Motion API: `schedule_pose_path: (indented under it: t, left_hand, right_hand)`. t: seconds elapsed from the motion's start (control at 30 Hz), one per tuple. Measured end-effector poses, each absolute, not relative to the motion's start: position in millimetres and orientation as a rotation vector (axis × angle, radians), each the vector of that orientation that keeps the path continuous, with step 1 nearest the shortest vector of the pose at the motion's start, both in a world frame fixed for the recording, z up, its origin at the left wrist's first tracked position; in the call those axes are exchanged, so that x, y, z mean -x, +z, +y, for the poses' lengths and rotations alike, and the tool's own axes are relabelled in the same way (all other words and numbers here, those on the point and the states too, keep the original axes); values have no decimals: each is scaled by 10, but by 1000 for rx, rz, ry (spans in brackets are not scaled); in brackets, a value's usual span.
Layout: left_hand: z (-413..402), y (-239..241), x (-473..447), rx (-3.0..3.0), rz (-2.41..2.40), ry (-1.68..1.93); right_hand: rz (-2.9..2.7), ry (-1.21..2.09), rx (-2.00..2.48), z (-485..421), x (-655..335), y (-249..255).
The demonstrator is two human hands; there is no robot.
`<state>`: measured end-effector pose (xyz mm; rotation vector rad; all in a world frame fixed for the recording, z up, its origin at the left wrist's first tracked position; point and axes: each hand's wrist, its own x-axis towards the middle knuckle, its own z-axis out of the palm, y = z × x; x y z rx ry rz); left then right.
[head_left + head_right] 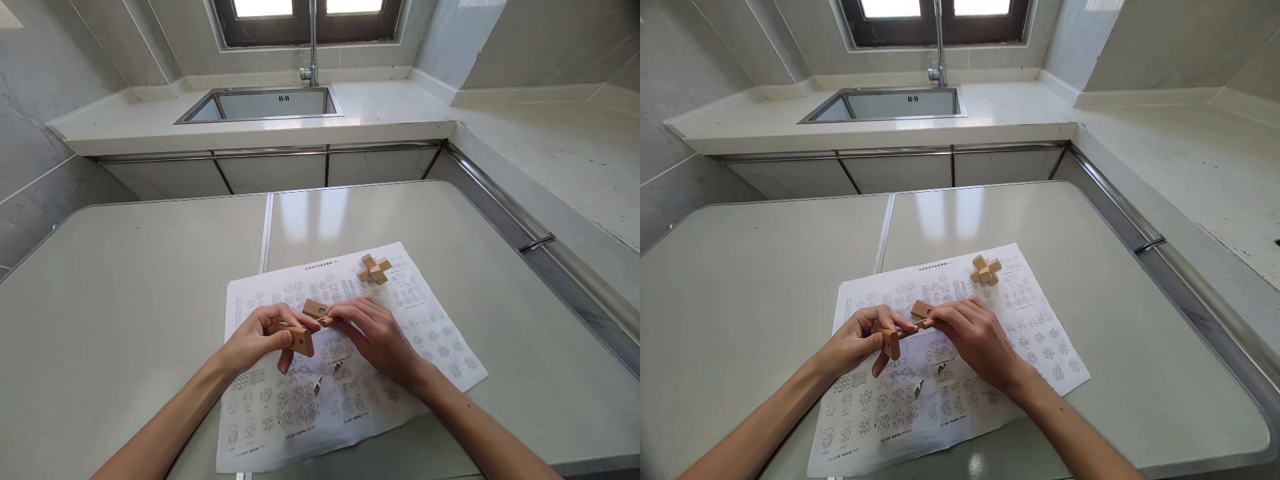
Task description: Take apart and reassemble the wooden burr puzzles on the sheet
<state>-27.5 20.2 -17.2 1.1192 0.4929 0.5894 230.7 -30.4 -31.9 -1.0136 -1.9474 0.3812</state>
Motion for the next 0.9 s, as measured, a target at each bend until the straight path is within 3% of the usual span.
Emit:
schedule_pose_path:
  t: [0.37, 0.9]
  left_hand:
    - [212, -174, 226, -1149, 591, 761]
    - [81, -144, 60, -2019, 850, 703]
  right_hand:
    - [-1813, 376, 1268, -301, -2341, -332]
    - [-1689, 506, 1486, -302, -2364, -384]
